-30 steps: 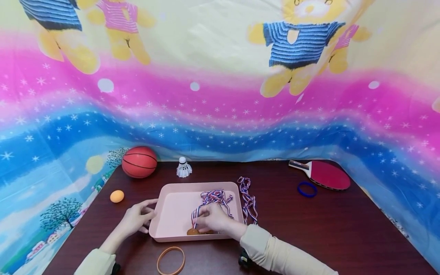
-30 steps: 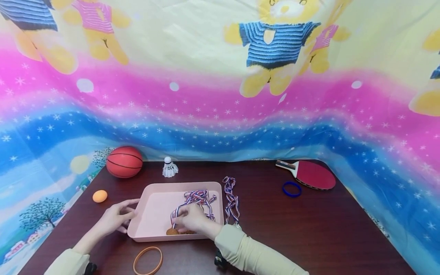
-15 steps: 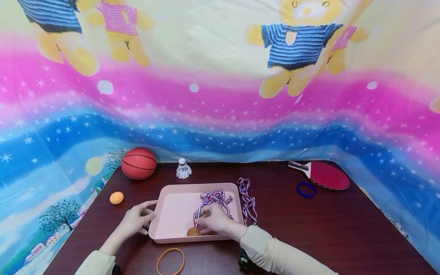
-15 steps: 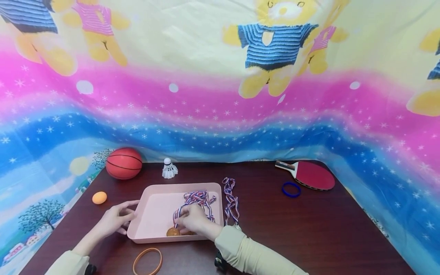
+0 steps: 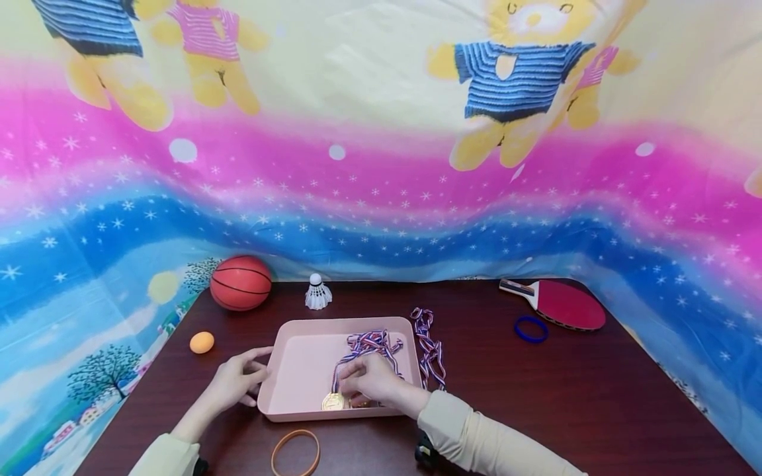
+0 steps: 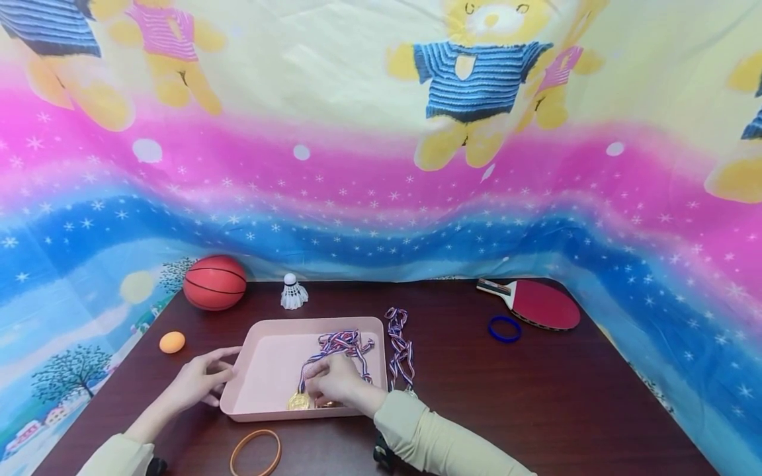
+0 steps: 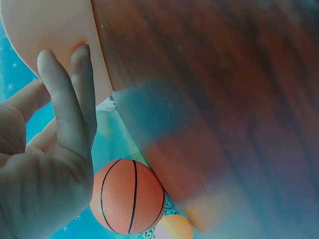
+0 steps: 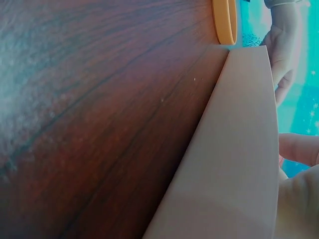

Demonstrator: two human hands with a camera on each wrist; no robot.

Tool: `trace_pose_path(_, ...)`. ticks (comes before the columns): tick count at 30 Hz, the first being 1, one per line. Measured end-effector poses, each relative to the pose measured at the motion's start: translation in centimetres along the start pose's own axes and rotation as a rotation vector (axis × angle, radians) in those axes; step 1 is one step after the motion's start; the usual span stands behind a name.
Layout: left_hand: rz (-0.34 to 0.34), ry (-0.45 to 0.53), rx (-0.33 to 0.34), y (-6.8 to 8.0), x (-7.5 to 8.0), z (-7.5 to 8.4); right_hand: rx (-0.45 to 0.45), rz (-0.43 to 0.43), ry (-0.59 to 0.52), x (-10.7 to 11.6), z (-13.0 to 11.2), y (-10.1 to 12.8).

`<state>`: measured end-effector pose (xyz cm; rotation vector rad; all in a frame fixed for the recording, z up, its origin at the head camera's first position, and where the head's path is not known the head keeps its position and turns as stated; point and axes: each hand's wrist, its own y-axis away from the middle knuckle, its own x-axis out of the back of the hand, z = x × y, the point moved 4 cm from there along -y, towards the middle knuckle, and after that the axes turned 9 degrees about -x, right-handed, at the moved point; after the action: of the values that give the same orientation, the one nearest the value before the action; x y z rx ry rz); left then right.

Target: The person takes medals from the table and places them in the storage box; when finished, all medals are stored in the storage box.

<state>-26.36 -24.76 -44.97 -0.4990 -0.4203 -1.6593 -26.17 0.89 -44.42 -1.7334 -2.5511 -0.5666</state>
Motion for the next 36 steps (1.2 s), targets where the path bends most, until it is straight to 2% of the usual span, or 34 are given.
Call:
trace_pose_path(5,0.002,0.013,0.012,0.0,-0.1,0.1,-0.001,0.008,-0.002,0.1,0.1,0.2)
trace_pose_path(10,0.004,0.015,0.018,0.1,-0.1,0.0,0.015,-0.035,-0.026,0.7,-0.3,0.5)
trace_pose_path(14,0.009,0.012,0.029,0.1,-0.2,-0.1,0.027,-0.082,-0.028,2.0,-1.2,1.1)
trace_pose_path(18,0.009,0.016,0.029,0.0,-0.4,-0.1,0.039,-0.095,0.020,4.9,-2.7,1.7)
trace_pose_path(23,0.011,0.014,0.034,0.1,-0.5,0.0,0.056,-0.037,0.054,10.0,-4.8,2.4)
trace_pose_path(26,0.011,0.011,0.037,0.1,-0.5,0.0,0.046,0.007,0.050,12.9,-5.2,3.0)
trace_pose_path(31,0.012,0.014,0.034,0.1,-0.5,0.0,-0.004,0.064,0.066,16.5,-3.8,3.9)
trace_pose_path(36,0.012,0.019,0.027,0.1,-0.3,-0.1,-0.051,0.069,0.087,17.8,-1.1,4.2)
